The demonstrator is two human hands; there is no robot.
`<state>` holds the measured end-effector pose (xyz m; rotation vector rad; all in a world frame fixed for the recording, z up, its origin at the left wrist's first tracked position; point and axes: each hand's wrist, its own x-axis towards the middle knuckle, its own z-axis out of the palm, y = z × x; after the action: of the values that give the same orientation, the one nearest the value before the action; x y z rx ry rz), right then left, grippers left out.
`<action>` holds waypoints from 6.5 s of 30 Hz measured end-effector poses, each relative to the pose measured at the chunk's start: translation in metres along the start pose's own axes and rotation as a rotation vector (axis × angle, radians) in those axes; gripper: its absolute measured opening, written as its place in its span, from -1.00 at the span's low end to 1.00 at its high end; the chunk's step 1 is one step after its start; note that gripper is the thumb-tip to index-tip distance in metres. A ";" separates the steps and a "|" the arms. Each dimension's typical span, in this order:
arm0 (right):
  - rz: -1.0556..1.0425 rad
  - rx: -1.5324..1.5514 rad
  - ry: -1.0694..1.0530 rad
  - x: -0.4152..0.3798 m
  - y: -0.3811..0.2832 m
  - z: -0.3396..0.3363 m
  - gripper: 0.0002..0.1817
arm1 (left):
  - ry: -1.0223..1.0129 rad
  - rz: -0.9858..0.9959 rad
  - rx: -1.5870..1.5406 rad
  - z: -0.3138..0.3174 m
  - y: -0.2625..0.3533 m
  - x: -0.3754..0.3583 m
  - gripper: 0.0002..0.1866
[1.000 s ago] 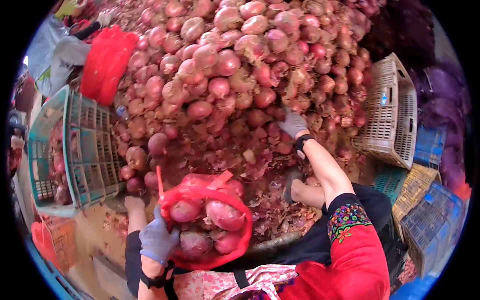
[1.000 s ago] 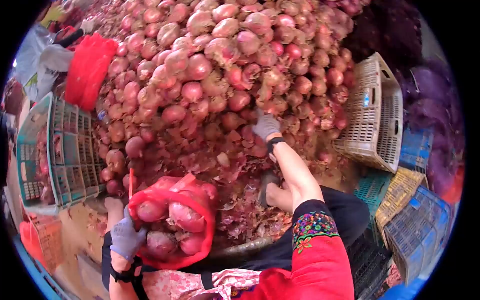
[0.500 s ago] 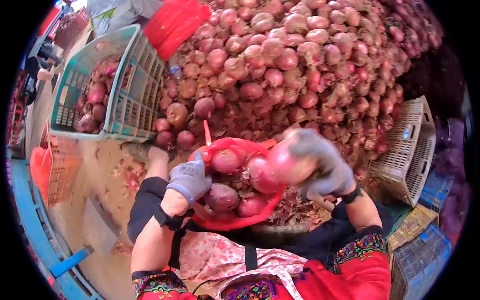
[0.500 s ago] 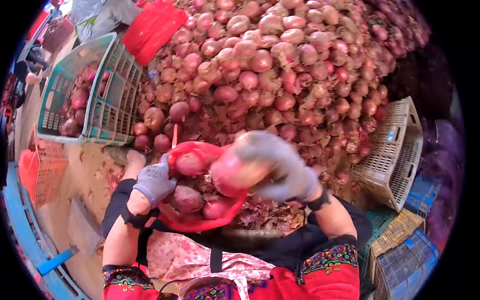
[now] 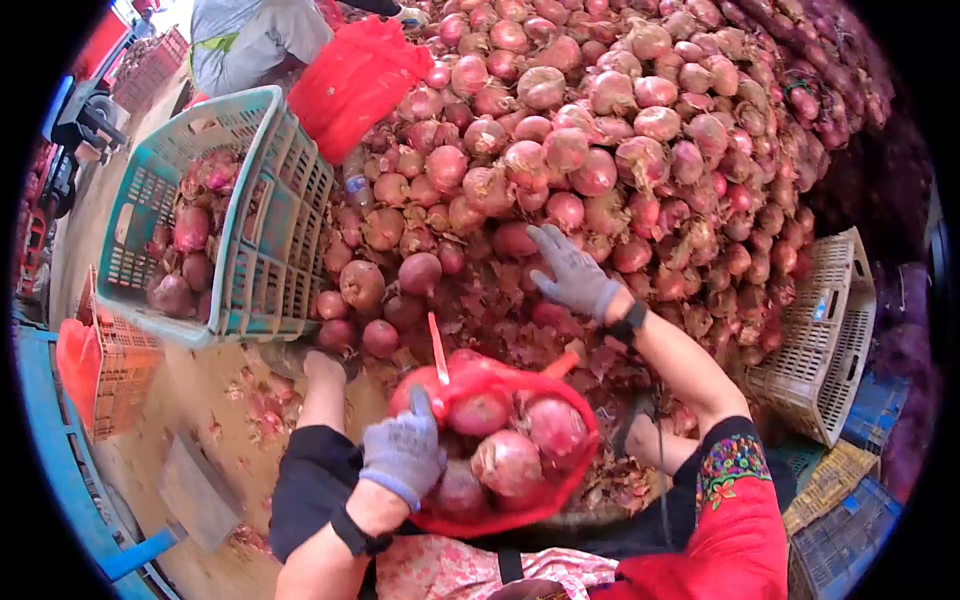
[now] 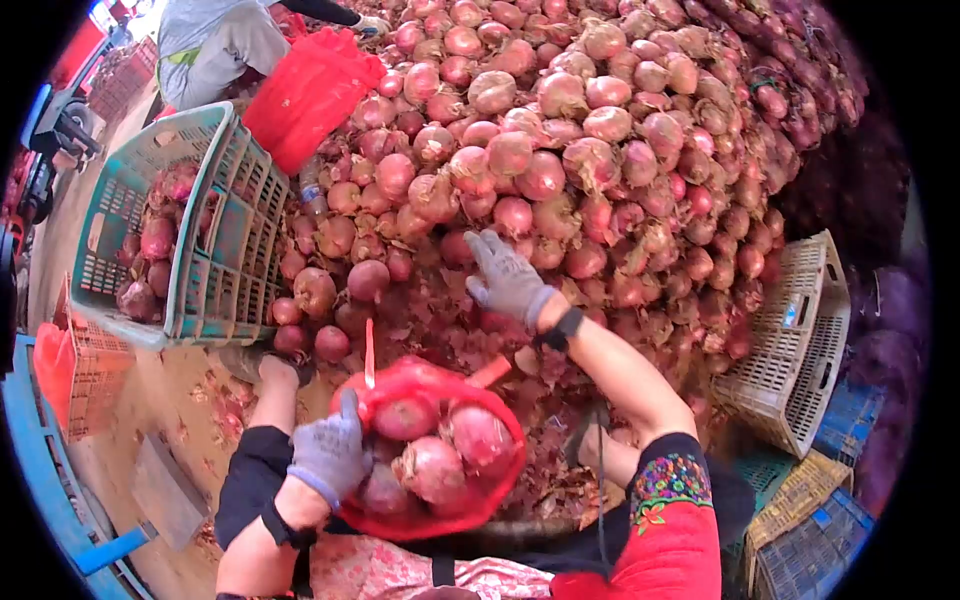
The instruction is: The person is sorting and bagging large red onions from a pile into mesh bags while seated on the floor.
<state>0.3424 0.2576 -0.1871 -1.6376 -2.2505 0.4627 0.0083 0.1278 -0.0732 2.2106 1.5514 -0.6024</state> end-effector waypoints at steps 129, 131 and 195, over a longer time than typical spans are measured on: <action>-0.112 -0.129 -0.477 -0.100 -0.312 -0.020 -0.33 | 0.685 -0.091 -0.797 0.072 -0.045 -0.160 -0.25; -0.102 -0.141 -0.482 -0.098 -0.315 -0.025 -0.31 | 0.727 -0.082 -0.768 0.075 -0.047 -0.159 -0.25; 0.264 2.002 -0.011 -0.039 -0.032 -0.082 -0.35 | 0.774 0.579 -0.170 0.047 0.009 -0.127 -0.73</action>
<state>0.3625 0.2171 -0.1020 -0.6108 -0.5227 1.8211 -0.0276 -0.0001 -0.0433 2.7159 1.0584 0.5969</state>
